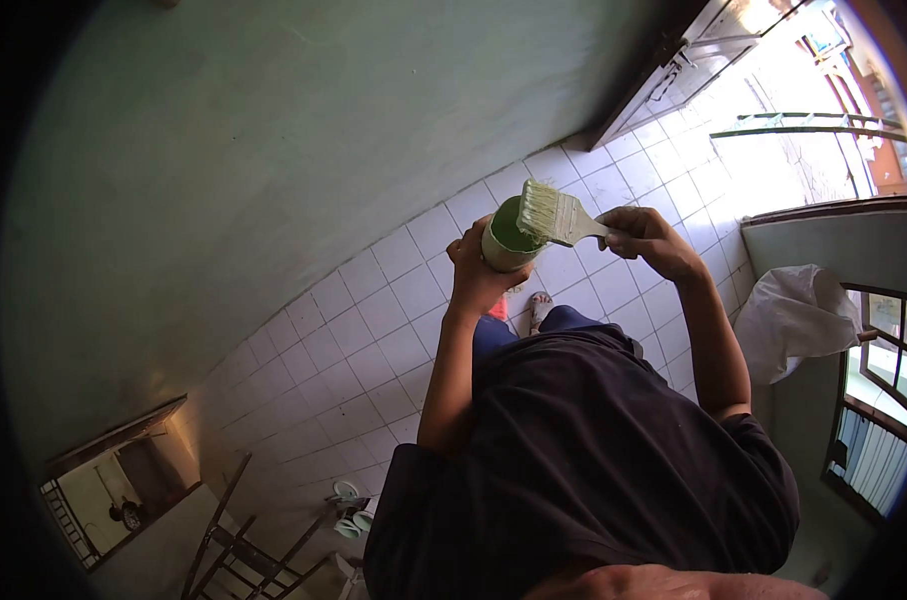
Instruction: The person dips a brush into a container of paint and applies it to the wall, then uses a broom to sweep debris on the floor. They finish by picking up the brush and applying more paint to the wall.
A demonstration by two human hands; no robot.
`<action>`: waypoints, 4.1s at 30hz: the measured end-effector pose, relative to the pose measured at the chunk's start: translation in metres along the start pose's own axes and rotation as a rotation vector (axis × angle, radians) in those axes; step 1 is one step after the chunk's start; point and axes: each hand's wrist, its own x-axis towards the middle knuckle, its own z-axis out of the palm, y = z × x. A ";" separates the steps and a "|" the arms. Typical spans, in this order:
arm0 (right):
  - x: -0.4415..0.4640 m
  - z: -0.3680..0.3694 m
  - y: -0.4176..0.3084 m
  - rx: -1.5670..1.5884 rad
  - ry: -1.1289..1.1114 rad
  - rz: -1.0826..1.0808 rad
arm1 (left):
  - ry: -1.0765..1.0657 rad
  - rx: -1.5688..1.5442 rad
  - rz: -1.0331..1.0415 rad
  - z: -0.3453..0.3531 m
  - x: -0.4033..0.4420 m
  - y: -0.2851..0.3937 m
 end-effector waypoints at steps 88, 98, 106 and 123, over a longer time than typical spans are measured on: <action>0.570 0.047 0.473 0.159 0.855 -0.051 | 0.567 0.190 -0.299 0.239 -0.055 -0.502; 0.544 -0.092 0.489 -0.077 0.527 -0.015 | 0.551 0.223 -0.304 0.242 -0.056 -0.497; 0.565 -0.164 0.500 0.512 0.926 -0.110 | 0.543 0.293 -0.202 0.235 -0.053 -0.503; 0.528 -0.135 0.467 0.397 0.937 -0.140 | 0.559 0.280 -0.156 0.220 -0.057 -0.501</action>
